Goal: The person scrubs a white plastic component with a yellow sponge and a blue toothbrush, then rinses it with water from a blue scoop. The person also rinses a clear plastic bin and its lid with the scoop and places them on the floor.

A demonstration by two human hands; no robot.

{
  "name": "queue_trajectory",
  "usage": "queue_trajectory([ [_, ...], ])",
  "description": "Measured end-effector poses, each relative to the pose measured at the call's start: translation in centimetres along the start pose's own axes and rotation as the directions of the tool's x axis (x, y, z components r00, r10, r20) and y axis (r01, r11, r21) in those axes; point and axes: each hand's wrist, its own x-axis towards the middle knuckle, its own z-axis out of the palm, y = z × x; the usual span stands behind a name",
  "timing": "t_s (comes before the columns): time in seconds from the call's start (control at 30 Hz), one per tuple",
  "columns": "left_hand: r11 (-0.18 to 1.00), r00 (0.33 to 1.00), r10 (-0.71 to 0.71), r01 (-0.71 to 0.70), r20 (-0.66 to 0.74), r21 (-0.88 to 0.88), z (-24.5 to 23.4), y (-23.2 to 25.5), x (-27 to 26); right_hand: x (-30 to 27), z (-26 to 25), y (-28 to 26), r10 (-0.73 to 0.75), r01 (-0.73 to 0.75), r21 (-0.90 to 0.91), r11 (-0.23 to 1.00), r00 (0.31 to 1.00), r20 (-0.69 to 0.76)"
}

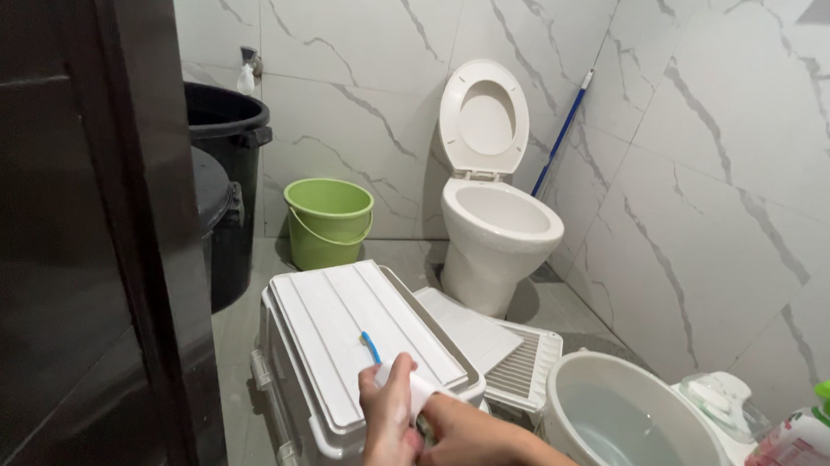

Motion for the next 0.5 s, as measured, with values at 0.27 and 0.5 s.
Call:
queue_trajectory([
  [0.27, 0.968, 0.969, -0.161, 0.192, 0.189, -0.159, -1.1, 0.4, 0.2, -0.7, 1.5, 0.5, 0.152, -0.087, 0.290, 0.953, 0.966, -0.209],
  [0.5, 0.955, 0.952, -0.224, 0.257, 0.208, -0.147, -0.9, 1.3, -0.9, 0.7, 3.6, 1.6, -0.196, -0.021, -0.682, 0.731, 0.951, -0.239],
])
